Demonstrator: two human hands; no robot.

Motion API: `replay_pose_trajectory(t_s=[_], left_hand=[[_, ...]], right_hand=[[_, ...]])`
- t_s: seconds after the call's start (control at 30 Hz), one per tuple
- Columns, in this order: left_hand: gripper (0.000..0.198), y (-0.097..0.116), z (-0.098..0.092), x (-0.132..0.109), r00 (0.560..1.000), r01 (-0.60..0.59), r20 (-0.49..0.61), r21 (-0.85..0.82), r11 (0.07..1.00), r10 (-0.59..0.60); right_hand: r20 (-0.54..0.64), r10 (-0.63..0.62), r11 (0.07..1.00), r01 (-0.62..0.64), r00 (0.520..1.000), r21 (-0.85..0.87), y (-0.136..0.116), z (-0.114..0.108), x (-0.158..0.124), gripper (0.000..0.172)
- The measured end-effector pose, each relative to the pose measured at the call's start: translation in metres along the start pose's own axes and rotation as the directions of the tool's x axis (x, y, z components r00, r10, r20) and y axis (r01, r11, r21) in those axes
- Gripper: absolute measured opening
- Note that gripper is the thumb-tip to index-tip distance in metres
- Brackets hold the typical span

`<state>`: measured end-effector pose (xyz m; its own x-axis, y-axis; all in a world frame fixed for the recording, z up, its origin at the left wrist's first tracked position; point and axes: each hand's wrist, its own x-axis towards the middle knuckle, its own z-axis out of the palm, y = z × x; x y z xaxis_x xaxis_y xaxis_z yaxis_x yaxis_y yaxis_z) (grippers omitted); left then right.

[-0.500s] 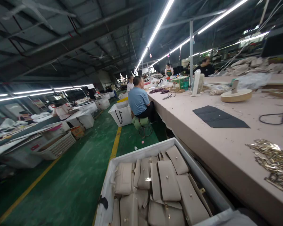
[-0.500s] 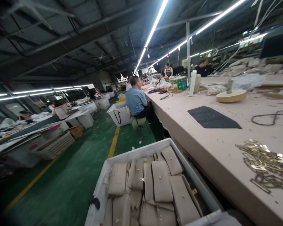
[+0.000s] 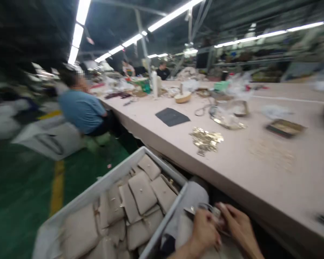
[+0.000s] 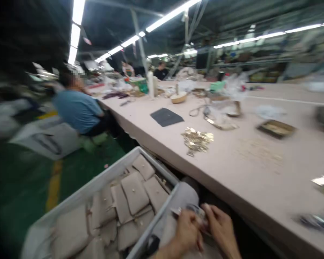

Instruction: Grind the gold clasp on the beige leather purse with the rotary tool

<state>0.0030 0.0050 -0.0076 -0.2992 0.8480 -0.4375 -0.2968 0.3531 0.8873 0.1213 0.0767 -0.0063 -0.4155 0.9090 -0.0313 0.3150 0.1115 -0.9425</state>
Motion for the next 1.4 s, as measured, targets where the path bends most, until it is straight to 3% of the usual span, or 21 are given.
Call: replay_pose_trajectory(t_s=[0.17,0.27,0.37,0.57,0.7,0.9,1.03,1.13,1.23,1.4], left_hand=[[0.055,-0.03,0.003,0.03,0.984,0.019,0.176,0.026,0.999,-0.023],[0.056,-0.035,-0.003,0.028,0.96,0.024,0.277,0.013,1.0,-0.027],[0.054,-0.03,-0.008,0.02,0.946,0.014,0.323,0.003,1.0,-0.014],[0.044,-0.025,-0.007,0.019,0.95,0.013,0.313,-0.008,1.0,-0.01],[0.049,-0.029,-0.004,0.022,0.96,0.003,0.281,0.003,1.0,-0.003],[0.054,-0.039,0.001,0.027,0.975,-0.012,0.22,0.027,1.0,0.005],[0.058,-0.039,0.0,0.031,0.983,-0.017,0.184,0.019,1.0,0.013],[0.064,-0.036,-0.001,0.033,0.987,-0.024,0.161,0.012,1.0,0.022],[0.071,-0.034,-0.001,0.033,0.988,-0.036,0.15,0.011,0.999,0.033],[0.076,-0.042,-0.001,0.039,0.989,-0.045,0.142,0.009,0.999,0.043]], right_hand=[[-0.027,0.205,0.94,-0.189,0.978,0.282,0.027,0.0,0.008,0.039],[-0.024,0.298,0.873,-0.262,0.954,0.411,0.039,0.001,0.006,0.034],[-0.003,0.31,0.84,-0.273,0.951,0.469,0.046,0.004,0.005,0.032],[0.006,0.275,0.832,-0.241,0.961,0.501,0.048,0.005,0.008,0.029],[0.019,0.268,0.838,-0.243,0.963,0.489,0.043,0.004,0.006,0.03],[-0.037,0.22,0.914,-0.192,0.975,0.357,0.038,0.004,0.01,0.032],[-0.028,0.283,0.915,-0.261,0.959,0.307,0.031,0.004,0.014,0.042],[-0.135,0.176,0.97,-0.149,0.975,0.191,0.014,-0.007,0.018,0.051],[-0.284,0.008,0.999,0.001,0.959,0.032,-0.011,-0.025,0.03,0.043],[-0.317,-0.194,0.976,0.152,0.928,-0.154,-0.052,-0.04,0.07,0.029]])
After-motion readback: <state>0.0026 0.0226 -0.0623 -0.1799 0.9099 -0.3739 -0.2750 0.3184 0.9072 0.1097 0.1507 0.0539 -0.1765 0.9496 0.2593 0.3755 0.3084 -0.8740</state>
